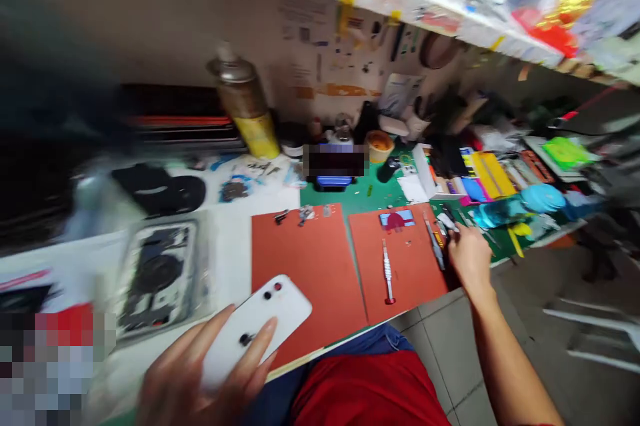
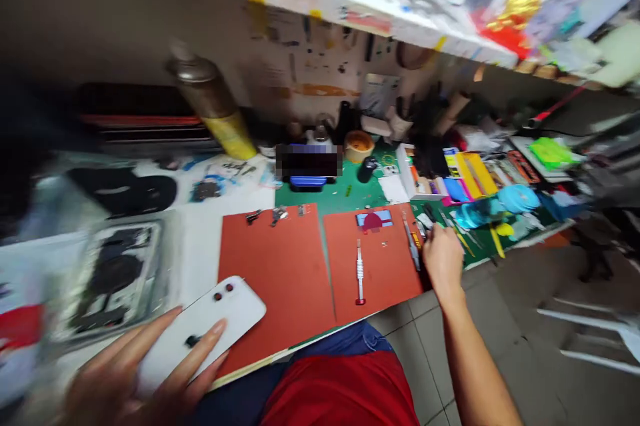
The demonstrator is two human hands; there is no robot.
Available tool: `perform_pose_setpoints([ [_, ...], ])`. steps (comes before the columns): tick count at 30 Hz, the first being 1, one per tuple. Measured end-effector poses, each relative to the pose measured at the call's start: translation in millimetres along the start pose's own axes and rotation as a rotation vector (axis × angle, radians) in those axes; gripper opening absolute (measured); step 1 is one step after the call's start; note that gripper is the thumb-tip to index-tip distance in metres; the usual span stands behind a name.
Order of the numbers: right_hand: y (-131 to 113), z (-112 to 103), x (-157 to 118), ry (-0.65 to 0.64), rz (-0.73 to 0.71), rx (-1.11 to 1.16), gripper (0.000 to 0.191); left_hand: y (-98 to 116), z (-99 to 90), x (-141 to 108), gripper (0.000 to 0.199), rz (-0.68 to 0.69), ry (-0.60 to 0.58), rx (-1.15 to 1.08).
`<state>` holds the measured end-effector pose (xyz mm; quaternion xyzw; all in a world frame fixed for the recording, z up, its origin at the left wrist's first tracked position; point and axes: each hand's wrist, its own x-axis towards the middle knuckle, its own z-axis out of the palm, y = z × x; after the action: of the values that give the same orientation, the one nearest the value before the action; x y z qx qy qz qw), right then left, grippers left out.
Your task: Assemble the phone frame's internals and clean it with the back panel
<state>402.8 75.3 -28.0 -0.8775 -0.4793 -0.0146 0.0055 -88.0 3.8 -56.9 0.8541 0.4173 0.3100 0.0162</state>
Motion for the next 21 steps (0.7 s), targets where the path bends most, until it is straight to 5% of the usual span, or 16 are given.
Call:
perform_pose_setpoints([
  [3, 7, 7, -1, 0.003, -0.01, 0.041, 0.044, 22, -11.4, 17, 0.063, 0.038, -0.013, 0.205],
  [6, 0, 6, -6, 0.023, -0.014, 0.077, 0.05, 39, -17.3, 29, 0.063, -0.083, -0.073, 0.176],
  [9, -32, -9, -38, 0.002, 0.018, 0.542, 0.06, 52, -20.5, 35, 0.061, -0.118, -0.071, 0.118],
  [10, -48, -16, -55, -0.143, 0.003, 0.917, 0.062, 55, -20.7, 36, 0.061, -0.12, -0.078, 0.091],
  [12, -85, -28, -88, -0.415, -0.1, 1.154, 0.066, 60, -19.4, 36, 0.061, -0.109, -0.087, 0.039],
  [14, -118, -34, -113, -1.03, -0.03, 1.579, 0.076, 64, -16.6, 36, 0.06, -0.08, -0.092, -0.012],
  [16, -139, -36, -127, -1.385, 0.072, 1.753, 0.077, 68, -13.5, 35, 0.057, -0.062, -0.105, -0.06],
  [18, -146, -34, -132, -1.57, 0.142, 1.766, 0.078, 71, -11.3, 35, 0.052, -0.057, -0.13, -0.115],
  [21, -144, -30, -134, -1.669, 0.189, 1.712, 0.078, 73, -9.4, 35, 0.044, -0.039, -0.154, -0.151],
])
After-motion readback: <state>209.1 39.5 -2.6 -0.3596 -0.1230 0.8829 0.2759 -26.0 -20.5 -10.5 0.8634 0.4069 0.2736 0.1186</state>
